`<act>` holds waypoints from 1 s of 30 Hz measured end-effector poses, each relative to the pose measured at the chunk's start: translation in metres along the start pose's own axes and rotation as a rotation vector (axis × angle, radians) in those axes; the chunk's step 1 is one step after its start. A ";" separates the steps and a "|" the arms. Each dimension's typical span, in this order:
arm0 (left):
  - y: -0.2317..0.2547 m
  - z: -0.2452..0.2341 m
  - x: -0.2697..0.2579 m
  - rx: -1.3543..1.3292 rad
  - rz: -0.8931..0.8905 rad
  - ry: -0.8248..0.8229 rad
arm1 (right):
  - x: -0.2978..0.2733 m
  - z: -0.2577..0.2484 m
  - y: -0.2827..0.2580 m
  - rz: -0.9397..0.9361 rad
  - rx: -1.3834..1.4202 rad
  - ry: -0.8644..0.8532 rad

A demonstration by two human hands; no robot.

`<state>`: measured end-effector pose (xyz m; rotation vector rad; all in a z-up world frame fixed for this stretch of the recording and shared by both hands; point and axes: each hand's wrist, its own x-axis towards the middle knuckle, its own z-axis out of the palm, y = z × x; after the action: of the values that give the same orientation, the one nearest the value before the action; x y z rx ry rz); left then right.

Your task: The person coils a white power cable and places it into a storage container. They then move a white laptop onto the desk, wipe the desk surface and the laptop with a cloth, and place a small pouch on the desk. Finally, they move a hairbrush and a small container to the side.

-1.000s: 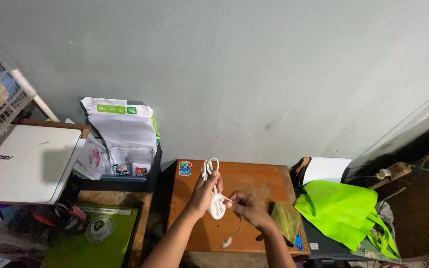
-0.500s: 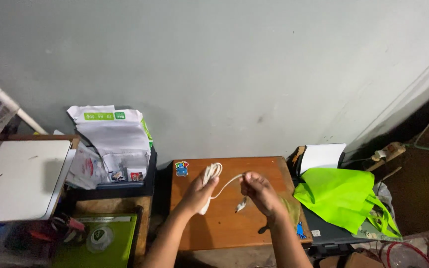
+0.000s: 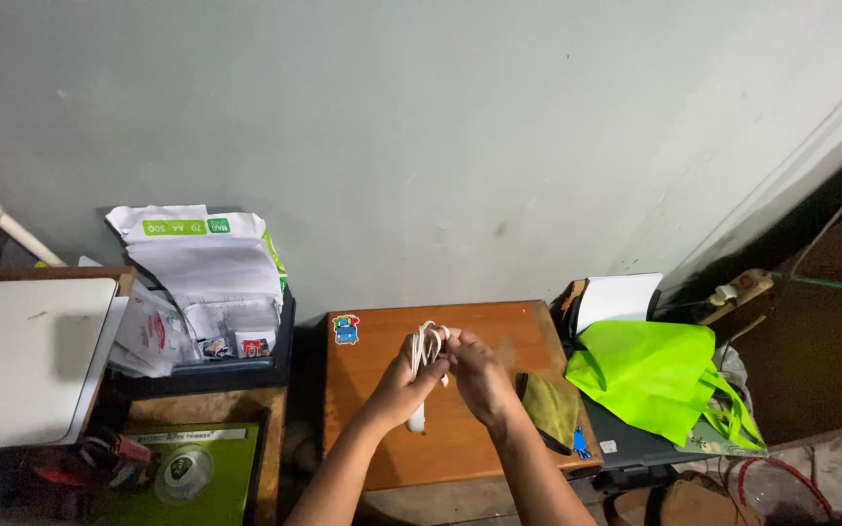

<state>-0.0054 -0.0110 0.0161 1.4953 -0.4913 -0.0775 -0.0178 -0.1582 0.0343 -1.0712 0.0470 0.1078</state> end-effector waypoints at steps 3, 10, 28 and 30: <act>0.004 -0.012 0.000 -0.020 -0.024 -0.020 | -0.005 0.014 -0.007 -0.083 -0.149 0.003; 0.046 -0.001 -0.001 0.156 -0.008 0.076 | 0.007 -0.005 0.003 -0.137 -0.256 0.031; -0.015 0.004 0.007 0.081 -0.344 0.095 | 0.000 -0.039 0.035 0.035 -0.675 -0.293; -0.006 0.006 0.007 -0.187 -0.469 0.118 | -0.002 -0.038 0.030 0.080 -0.545 -0.266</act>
<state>-0.0003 -0.0194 0.0125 1.3952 -0.0290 -0.3904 -0.0226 -0.1775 -0.0105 -1.5900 -0.1898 0.3493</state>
